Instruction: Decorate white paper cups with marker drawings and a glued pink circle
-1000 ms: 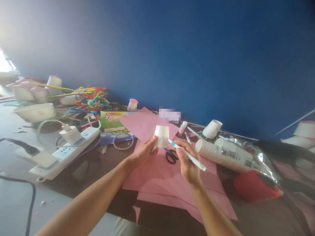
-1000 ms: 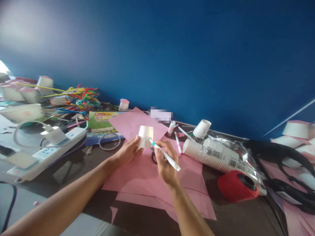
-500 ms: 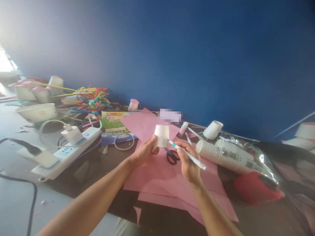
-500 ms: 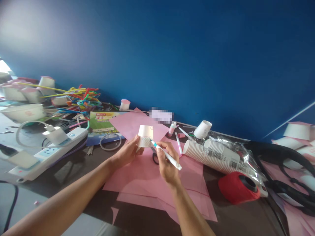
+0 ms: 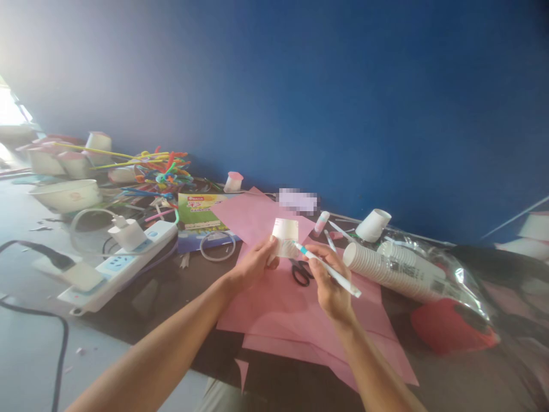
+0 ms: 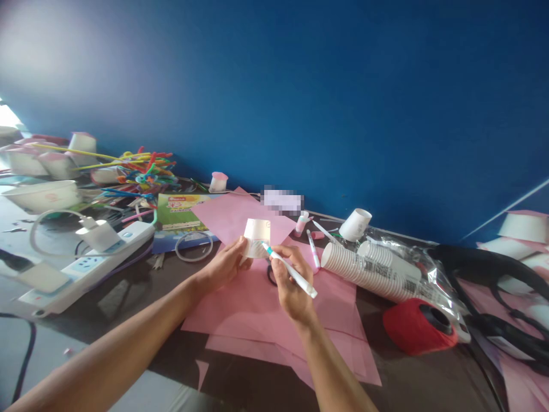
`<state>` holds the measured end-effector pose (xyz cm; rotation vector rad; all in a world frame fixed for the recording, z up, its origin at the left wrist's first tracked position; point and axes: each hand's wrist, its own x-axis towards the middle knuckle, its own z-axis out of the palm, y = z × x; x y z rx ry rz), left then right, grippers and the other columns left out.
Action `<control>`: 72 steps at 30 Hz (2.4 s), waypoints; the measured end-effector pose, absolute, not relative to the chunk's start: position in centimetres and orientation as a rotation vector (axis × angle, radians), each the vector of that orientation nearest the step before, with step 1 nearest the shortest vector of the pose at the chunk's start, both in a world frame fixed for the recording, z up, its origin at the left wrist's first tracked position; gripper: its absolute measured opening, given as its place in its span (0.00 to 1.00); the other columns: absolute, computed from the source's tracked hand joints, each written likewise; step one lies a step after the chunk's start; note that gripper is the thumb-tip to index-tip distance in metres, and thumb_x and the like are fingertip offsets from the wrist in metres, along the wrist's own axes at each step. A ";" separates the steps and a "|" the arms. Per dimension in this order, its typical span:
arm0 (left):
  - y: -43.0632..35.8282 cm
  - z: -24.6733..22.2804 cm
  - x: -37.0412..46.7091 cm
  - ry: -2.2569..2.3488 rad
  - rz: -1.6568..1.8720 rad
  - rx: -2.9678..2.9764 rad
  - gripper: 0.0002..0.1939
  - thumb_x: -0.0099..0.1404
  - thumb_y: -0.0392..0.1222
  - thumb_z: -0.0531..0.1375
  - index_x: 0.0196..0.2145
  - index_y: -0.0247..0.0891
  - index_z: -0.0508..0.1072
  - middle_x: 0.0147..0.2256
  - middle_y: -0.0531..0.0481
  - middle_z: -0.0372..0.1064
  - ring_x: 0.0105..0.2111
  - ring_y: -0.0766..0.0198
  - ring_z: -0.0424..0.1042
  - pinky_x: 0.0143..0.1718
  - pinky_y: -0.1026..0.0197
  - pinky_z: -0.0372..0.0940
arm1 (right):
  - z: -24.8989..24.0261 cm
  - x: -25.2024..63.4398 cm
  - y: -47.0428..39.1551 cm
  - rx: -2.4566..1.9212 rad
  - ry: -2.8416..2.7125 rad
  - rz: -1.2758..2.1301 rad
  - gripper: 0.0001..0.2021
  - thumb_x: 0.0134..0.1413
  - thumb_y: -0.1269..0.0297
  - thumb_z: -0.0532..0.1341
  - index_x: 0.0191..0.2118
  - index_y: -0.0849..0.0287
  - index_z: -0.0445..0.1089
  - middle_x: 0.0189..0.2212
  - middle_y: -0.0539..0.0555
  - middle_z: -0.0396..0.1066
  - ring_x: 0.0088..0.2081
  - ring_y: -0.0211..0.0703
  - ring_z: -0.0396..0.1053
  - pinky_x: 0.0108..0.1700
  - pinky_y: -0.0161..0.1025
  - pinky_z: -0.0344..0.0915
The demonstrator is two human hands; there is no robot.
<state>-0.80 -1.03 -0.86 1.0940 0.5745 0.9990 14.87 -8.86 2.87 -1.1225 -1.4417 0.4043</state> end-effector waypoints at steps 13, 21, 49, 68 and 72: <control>-1.0 -0.2 -1.2 0.568 1.021 1.029 0.21 0.63 0.59 0.53 0.28 0.36 0.63 0.20 0.57 0.53 0.19 0.73 0.51 0.23 0.65 0.49 | 2.4 15.5 -8.6 -1.187 -1.401 0.449 0.08 0.56 0.62 0.56 0.34 0.57 0.71 0.27 0.50 0.71 0.29 0.39 0.68 0.31 0.36 0.65; -0.9 -0.8 -1.1 0.608 1.004 1.094 0.21 0.64 0.59 0.52 0.30 0.37 0.63 0.20 0.57 0.52 0.19 0.73 0.50 0.23 0.65 0.46 | 2.6 15.4 -8.8 -1.096 -1.414 0.416 0.08 0.58 0.61 0.56 0.40 0.56 0.71 0.31 0.50 0.72 0.33 0.39 0.69 0.34 0.36 0.66; -0.6 -1.1 -1.1 0.589 1.004 1.140 0.19 0.64 0.58 0.53 0.33 0.38 0.63 0.24 0.57 0.51 0.20 0.74 0.48 0.22 0.66 0.45 | 2.3 15.1 -9.0 -1.107 -1.525 0.396 0.08 0.59 0.62 0.55 0.41 0.56 0.69 0.32 0.51 0.70 0.33 0.40 0.70 0.36 0.38 0.67; -0.8 -0.3 -1.4 0.609 1.081 1.179 0.19 0.65 0.58 0.52 0.31 0.38 0.62 0.25 0.57 0.50 0.21 0.72 0.47 0.24 0.65 0.46 | 2.1 14.9 -8.9 -1.185 -1.589 0.366 0.08 0.58 0.62 0.55 0.38 0.58 0.70 0.30 0.52 0.71 0.33 0.42 0.70 0.36 0.39 0.67; -0.8 -0.2 -1.5 0.632 1.061 1.204 0.19 0.65 0.58 0.50 0.32 0.38 0.61 0.24 0.57 0.48 0.21 0.73 0.48 0.23 0.65 0.45 | 2.1 15.2 -8.9 -1.151 -1.512 0.407 0.09 0.59 0.61 0.55 0.39 0.57 0.70 0.32 0.52 0.70 0.33 0.41 0.70 0.36 0.39 0.67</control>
